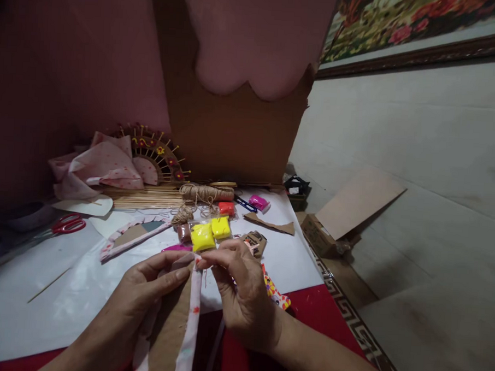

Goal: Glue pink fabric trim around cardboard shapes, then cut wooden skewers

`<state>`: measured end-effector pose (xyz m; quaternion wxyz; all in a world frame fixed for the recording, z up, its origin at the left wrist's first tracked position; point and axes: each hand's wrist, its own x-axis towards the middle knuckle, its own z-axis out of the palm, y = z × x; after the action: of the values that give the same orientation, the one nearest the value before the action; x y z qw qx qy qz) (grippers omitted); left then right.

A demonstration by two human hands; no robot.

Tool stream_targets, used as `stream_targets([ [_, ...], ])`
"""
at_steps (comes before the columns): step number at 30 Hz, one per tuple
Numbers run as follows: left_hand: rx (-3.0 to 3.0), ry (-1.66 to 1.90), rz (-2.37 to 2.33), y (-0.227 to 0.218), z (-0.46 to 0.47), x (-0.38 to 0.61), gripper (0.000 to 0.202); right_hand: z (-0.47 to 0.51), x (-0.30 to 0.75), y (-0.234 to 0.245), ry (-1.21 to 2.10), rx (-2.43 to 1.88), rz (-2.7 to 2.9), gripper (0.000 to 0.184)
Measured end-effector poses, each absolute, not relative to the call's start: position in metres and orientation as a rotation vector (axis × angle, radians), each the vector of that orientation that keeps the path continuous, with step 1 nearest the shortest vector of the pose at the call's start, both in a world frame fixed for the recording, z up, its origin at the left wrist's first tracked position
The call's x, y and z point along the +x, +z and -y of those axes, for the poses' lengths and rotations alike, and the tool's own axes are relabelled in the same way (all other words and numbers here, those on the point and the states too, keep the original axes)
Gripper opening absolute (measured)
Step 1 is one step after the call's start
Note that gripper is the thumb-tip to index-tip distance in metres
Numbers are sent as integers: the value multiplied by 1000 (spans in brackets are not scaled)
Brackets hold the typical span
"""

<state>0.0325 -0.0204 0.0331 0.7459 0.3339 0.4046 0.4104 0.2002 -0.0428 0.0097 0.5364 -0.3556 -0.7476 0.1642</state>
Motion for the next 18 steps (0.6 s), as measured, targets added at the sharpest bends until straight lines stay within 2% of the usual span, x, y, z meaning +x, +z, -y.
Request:
stream_targets([
  [11, 773, 908, -921, 39, 23, 32, 22, 45, 202, 12, 302, -809, 1818, 44],
  [18, 782, 893, -876, 34, 22, 30, 24, 45, 202, 13, 246, -876, 1756, 38],
])
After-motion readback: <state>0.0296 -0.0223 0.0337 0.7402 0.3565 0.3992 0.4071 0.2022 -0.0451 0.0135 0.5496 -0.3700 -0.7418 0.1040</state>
